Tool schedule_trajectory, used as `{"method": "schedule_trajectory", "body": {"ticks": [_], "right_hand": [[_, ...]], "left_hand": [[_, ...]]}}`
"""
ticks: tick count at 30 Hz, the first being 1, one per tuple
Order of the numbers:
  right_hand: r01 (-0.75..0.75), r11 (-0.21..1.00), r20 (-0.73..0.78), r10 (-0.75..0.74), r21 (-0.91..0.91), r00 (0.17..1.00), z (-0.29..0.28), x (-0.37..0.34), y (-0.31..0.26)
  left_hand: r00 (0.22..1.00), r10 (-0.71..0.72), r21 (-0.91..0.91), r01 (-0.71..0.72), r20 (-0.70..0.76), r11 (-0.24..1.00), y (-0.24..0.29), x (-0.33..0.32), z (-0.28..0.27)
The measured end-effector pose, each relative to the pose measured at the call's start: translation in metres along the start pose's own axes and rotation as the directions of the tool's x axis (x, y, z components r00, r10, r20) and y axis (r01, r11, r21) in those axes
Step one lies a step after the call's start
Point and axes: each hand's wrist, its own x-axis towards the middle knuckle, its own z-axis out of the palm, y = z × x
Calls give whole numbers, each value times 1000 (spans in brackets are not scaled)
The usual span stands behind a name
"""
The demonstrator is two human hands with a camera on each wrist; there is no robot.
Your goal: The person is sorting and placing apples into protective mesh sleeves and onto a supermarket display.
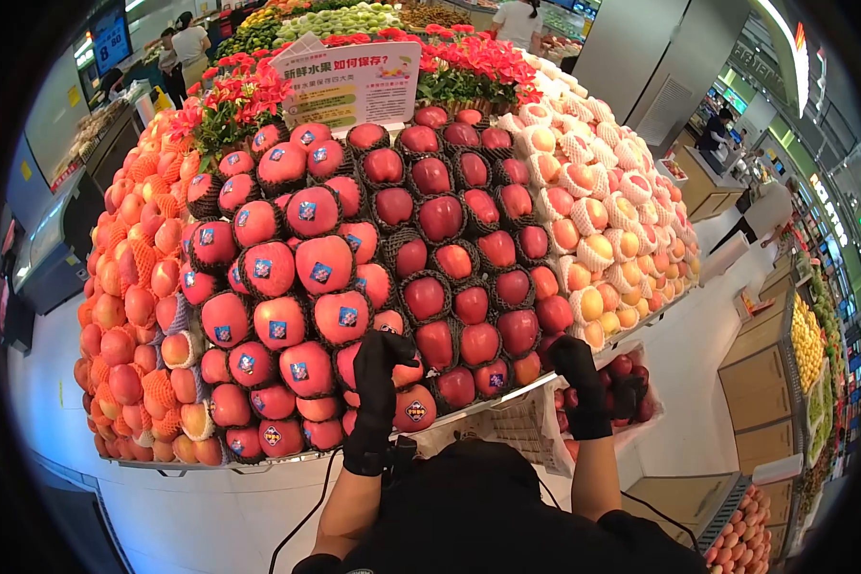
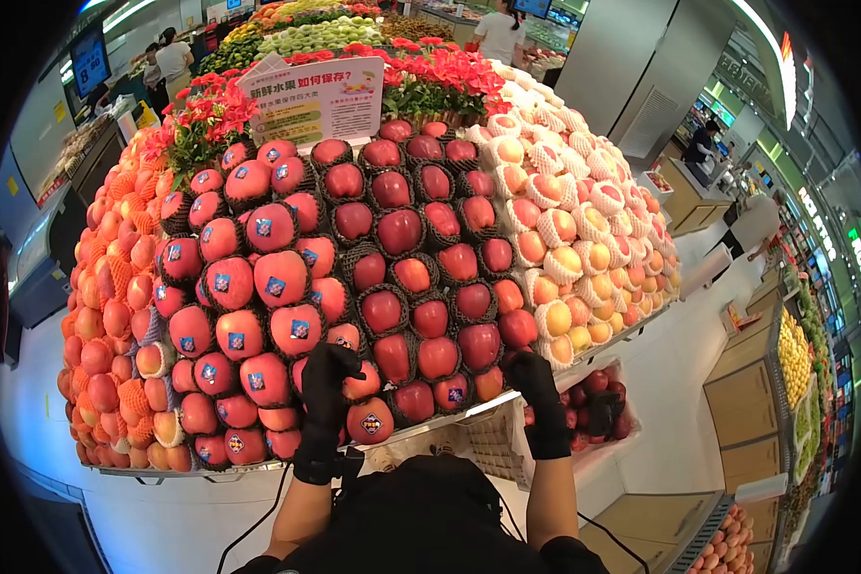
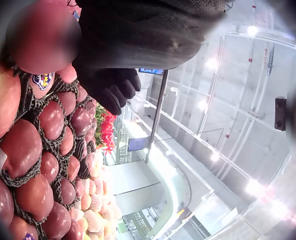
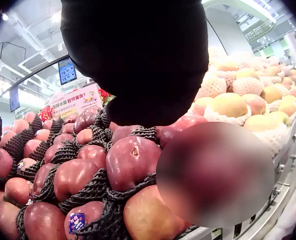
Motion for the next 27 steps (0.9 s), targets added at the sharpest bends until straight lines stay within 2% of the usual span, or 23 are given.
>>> {"method": "schedule_trajectory", "body": {"ticks": [2, 4, 5, 8, 9, 12, 14, 18, 20, 23, 24, 27], "right_hand": [[-95, 981, -27, 101, 169, 995, -9, -6, -14], [-118, 924, -52, 147, 364, 988, -12, -15, -9], [195, 962, -146, -169, 190, 975, -6, -12, 16], [-61, 949, -53, 82, 311, 995, -14, -23, 13], [-90, 934, -58, 117, 347, 992, -13, -27, 16], [-210, 876, -45, 254, 433, 966, -12, -39, 26], [-335, 820, -4, 381, 465, 925, -14, -45, 33], [-364, 725, -22, 463, 585, 886, -23, -68, 39], [-468, 690, 58, 529, 552, 847, -30, -70, 43], [-298, 841, -56, 360, 451, 931, -9, -96, 117], [-243, 883, -77, 297, 402, 952, -9, -102, 117], [-435, 780, 73, 453, 449, 888, -24, -117, 120]], "left_hand": [[998, -46, -43, 48, 42, 998, 10, 0, 6], [995, -75, -44, 78, 68, 996, 12, -1, 7], [994, -84, -25, 86, 69, 996, 9, -1, 7], [991, -122, 13, 121, 52, 993, 11, -2, 12], [990, -136, 24, 135, 46, 991, 13, -2, 15], [997, -19, 55, 15, 71, 998, 7, 0, 25], [995, -11, 73, 3, 100, 997, -3, 2, 26], [988, -27, 129, 8, 151, 992, -18, 2, 37], [980, -56, 123, 32, 192, 992, -21, 1, 47], [974, -102, 152, 71, 205, 986, -17, -4, 67], [973, -115, 167, 82, 199, 982, -15, -5, 73], [965, -32, 338, -60, 261, 939, -30, -4, 79]]}}
